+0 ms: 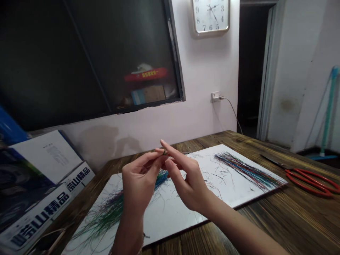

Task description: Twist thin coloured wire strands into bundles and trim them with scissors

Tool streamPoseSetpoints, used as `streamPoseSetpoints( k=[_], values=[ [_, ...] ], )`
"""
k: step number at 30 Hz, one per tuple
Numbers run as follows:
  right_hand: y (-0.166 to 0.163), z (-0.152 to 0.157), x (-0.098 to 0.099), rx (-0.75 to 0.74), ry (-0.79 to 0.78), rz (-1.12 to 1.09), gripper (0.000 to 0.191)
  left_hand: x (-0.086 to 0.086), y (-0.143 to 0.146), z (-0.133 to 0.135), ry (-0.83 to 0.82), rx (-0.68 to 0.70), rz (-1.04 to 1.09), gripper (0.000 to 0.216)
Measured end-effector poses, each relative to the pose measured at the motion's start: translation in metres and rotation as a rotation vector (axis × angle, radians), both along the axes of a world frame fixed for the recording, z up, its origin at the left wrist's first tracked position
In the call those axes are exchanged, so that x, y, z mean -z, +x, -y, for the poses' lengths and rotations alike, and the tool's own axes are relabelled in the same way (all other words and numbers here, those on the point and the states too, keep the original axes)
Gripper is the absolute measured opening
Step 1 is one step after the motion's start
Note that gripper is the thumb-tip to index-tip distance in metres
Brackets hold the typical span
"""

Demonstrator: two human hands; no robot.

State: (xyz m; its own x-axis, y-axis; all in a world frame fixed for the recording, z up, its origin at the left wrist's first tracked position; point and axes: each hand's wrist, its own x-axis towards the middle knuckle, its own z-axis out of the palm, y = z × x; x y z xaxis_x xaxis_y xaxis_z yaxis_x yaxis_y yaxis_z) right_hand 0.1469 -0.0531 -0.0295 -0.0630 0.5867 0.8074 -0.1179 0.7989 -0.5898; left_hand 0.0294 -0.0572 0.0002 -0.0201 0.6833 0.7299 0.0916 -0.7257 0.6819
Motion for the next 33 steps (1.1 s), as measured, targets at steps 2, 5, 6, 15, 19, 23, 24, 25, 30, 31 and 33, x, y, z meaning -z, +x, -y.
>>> streamPoseSetpoints(
  k=[2, 5, 6, 15, 19, 23, 24, 25, 30, 31, 33],
  values=[
    [0.000, 0.000, 0.001, -0.005, 0.005, 0.005, 0.043, -0.001, 0.000, 0.000, -0.016, 0.024, 0.017, 0.009],
    [-0.002, 0.000, 0.001, -0.024, 0.004, -0.018, 0.049, -0.001, -0.001, -0.001, -0.026, 0.053, 0.021, 0.009],
    [-0.003, 0.001, 0.001, -0.022, 0.010, -0.011, 0.048, -0.001, -0.001, -0.001, -0.029, 0.059, 0.028, 0.010],
    [-0.007, 0.001, 0.006, 0.016, 0.058, -0.008, 0.045, -0.001, -0.002, 0.000, -0.059, 0.086, 0.057, 0.013],
    [-0.008, 0.001, 0.008, 0.025, 0.086, -0.010, 0.047, -0.003, -0.001, 0.001, -0.087, 0.124, 0.086, 0.012],
    [-0.008, 0.002, 0.007, 0.022, 0.083, -0.025, 0.047, -0.003, -0.001, 0.000, -0.152, 0.225, 0.139, 0.010],
    [-0.008, 0.002, 0.006, 0.006, 0.070, -0.037, 0.046, -0.004, -0.002, 0.000, -0.173, 0.260, 0.144, 0.010],
    [-0.006, 0.002, 0.004, -0.026, 0.048, -0.053, 0.045, -0.004, -0.003, -0.001, -0.193, 0.295, 0.143, 0.008],
    [0.004, -0.005, -0.005, -0.313, -0.014, -0.092, 0.026, -0.007, -0.014, -0.003, -0.304, 0.482, 0.094, 0.012],
    [0.006, -0.007, -0.006, -0.367, -0.019, -0.096, 0.023, -0.008, -0.016, -0.003, -0.330, 0.509, 0.095, 0.015],
    [0.008, -0.010, -0.007, -0.432, -0.029, -0.112, 0.022, -0.009, -0.020, -0.002, -0.376, 0.538, 0.101, 0.018]
  ],
)
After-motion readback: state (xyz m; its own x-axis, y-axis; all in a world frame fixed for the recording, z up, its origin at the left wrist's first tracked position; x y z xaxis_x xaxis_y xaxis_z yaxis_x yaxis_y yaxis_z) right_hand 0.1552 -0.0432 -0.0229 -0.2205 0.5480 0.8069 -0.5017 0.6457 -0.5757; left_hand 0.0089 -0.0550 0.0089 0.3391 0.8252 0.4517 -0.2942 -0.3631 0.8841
